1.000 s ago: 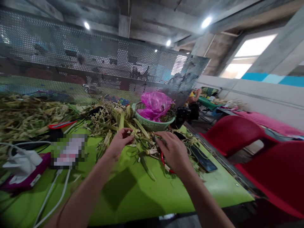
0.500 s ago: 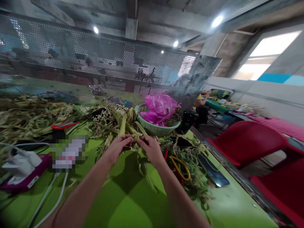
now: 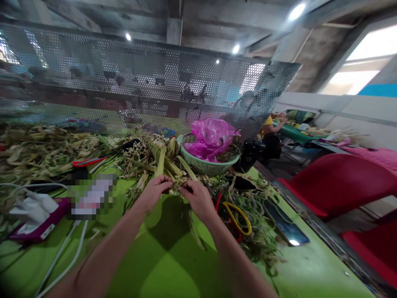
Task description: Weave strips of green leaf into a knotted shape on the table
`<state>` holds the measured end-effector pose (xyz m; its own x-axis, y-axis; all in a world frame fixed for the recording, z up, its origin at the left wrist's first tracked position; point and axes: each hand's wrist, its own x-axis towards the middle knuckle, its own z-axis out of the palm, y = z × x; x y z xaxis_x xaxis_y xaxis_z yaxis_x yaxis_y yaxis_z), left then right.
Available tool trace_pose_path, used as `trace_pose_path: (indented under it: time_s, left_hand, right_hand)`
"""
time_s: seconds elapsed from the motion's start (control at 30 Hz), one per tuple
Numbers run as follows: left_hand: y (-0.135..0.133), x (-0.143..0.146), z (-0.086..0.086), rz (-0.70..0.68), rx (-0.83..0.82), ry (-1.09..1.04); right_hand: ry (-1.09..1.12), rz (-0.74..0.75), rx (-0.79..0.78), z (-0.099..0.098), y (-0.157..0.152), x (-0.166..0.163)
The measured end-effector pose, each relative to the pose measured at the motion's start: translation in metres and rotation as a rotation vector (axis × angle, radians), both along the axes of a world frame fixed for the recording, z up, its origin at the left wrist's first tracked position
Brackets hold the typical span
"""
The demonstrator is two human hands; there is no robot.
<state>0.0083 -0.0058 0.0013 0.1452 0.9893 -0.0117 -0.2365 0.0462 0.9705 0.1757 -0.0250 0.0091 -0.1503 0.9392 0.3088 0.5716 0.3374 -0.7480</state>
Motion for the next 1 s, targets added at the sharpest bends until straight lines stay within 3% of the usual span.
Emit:
trace_pose_path:
  time_s: [0.2,0.57,0.8,1.0]
  left_hand:
    - [-0.002,-0.003,0.005,0.002,0.030,-0.002]
    - [0.002,-0.003,0.000,-0.013,0.156,0.067]
    - [-0.008,0.002,0.002,-0.068,-0.270,-0.330]
    - [-0.010,0.000,0.005,-0.033,-0.267,-0.354]
  right_hand:
    - [0.190,0.025,-0.059,0.000,-0.002,-0.004]
    - [0.010,0.021,0.066,-0.005,-0.001,-0.004]
    - [-0.073,0.104,0.213,0.005,-0.006,-0.007]
    - [0.068,0.042,0.112,0.001,-0.004,-0.007]
